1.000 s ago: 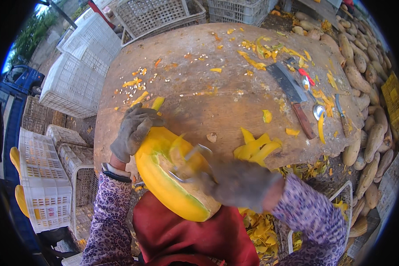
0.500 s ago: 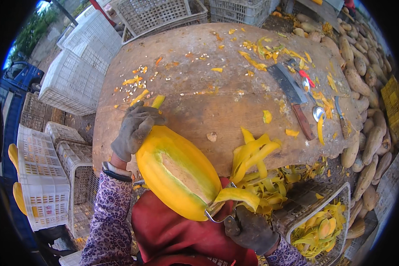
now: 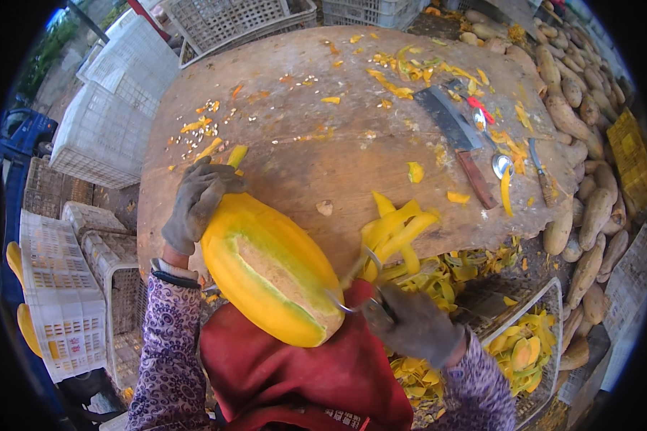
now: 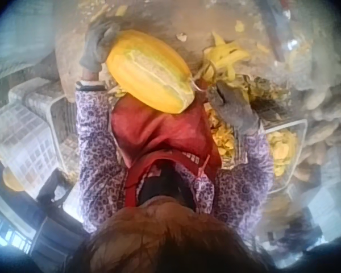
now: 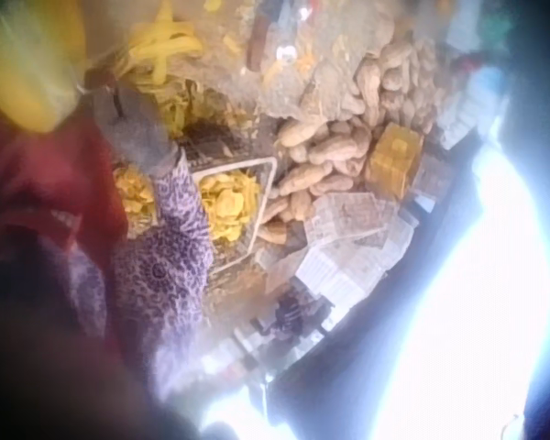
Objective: The person peels a large yellow papaya using a metal peeler while holding it with gloved hands. The person rotates the fruit and removes the skin in long strips, accumulating peels on the wooden table.
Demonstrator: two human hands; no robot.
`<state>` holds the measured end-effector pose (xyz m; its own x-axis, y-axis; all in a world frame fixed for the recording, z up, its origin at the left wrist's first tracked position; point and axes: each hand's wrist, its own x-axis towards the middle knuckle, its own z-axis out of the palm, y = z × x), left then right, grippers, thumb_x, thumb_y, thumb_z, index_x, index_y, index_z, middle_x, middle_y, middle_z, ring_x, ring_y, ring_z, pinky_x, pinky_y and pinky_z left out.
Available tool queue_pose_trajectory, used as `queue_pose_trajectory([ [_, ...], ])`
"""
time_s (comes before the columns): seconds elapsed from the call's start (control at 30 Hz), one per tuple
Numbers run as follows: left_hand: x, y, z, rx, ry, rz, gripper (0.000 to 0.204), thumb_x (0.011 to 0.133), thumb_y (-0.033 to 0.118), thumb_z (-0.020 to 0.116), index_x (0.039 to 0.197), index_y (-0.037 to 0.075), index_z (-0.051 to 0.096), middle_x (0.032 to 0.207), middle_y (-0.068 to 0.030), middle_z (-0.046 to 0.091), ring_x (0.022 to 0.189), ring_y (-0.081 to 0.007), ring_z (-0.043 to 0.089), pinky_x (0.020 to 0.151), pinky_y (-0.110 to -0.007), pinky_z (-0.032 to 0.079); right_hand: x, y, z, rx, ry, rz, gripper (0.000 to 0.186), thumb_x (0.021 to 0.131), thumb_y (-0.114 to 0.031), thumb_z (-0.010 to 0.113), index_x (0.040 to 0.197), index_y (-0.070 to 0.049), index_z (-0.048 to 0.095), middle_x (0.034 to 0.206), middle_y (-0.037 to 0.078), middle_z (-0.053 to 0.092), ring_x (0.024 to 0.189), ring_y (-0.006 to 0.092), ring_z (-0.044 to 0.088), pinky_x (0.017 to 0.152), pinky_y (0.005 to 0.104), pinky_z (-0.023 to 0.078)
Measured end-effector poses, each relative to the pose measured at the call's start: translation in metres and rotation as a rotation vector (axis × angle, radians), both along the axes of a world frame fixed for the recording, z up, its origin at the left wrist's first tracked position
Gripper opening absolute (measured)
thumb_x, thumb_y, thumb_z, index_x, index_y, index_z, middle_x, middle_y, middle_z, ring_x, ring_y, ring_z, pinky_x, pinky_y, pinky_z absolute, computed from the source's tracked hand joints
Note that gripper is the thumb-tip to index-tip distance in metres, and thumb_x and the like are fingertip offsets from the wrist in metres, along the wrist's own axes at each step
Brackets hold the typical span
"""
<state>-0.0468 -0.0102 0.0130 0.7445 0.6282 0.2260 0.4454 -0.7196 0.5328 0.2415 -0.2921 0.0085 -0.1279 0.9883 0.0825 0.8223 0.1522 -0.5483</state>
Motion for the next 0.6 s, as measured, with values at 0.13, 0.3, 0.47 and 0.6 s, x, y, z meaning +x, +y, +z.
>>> queue_pose_trajectory([
  [0.13, 0.0, -0.002, 0.0, -0.018, -0.02, -0.001, 0.046, 0.099, 0.03, 0.039, 0.1, 0.006, 0.077, 0.11, -0.0123, 0.073, 0.117, -0.0318, 0.06, 0.114, -0.049, 0.031, -0.012, 0.078, 0.013, 0.026, 0.049, 0.058, 0.021, 0.089, -0.022, 0.069, 0.081, -0.006, 0.057, 0.064, 0.013, 0.059, 0.055, 0.031, 0.064, 0.046, 0.0435, 0.049],
  [0.3, 0.002, 0.001, 0.003, -0.019, 0.025, -0.012, 0.046, 0.099, 0.031, 0.039, 0.099, 0.006, 0.077, 0.108, -0.0128, 0.073, 0.117, -0.0324, 0.06, 0.114, -0.049, 0.03, -0.029, 0.162, 0.057, -0.289, 0.016, 0.239, 0.037, 0.094, -0.035, 0.057, 0.094, 0.001, 0.065, 0.087, 0.025, 0.068, 0.081, 0.0382, 0.069, 0.072, 0.0477, 0.054],
  [0.47, 0.004, -0.001, 0.003, -0.019, 0.021, 0.024, 0.045, 0.099, 0.032, 0.041, 0.099, 0.007, 0.078, 0.108, -0.0125, 0.073, 0.117, -0.0317, 0.061, 0.115, -0.05, 0.03, -0.034, 0.18, 0.072, -0.699, -0.033, 0.303, 0.051, 0.096, -0.041, 0.047, 0.107, 0.006, 0.064, 0.095, 0.029, 0.069, 0.094, 0.0425, 0.068, 0.089, 0.0484, 0.052],
  [0.6, 0.005, -0.001, 0.002, -0.015, 0.046, 0.026, 0.045, 0.099, 0.033, 0.041, 0.099, 0.008, 0.078, 0.109, -0.0116, 0.073, 0.116, -0.0311, 0.061, 0.114, -0.049, 0.031, -0.029, 0.14, 0.065, -0.119, -0.114, 0.411, 0.032, 0.094, -0.031, 0.054, 0.094, 0.001, 0.061, 0.074, 0.022, 0.063, 0.067, 0.0366, 0.065, 0.061, 0.0471, 0.052],
])
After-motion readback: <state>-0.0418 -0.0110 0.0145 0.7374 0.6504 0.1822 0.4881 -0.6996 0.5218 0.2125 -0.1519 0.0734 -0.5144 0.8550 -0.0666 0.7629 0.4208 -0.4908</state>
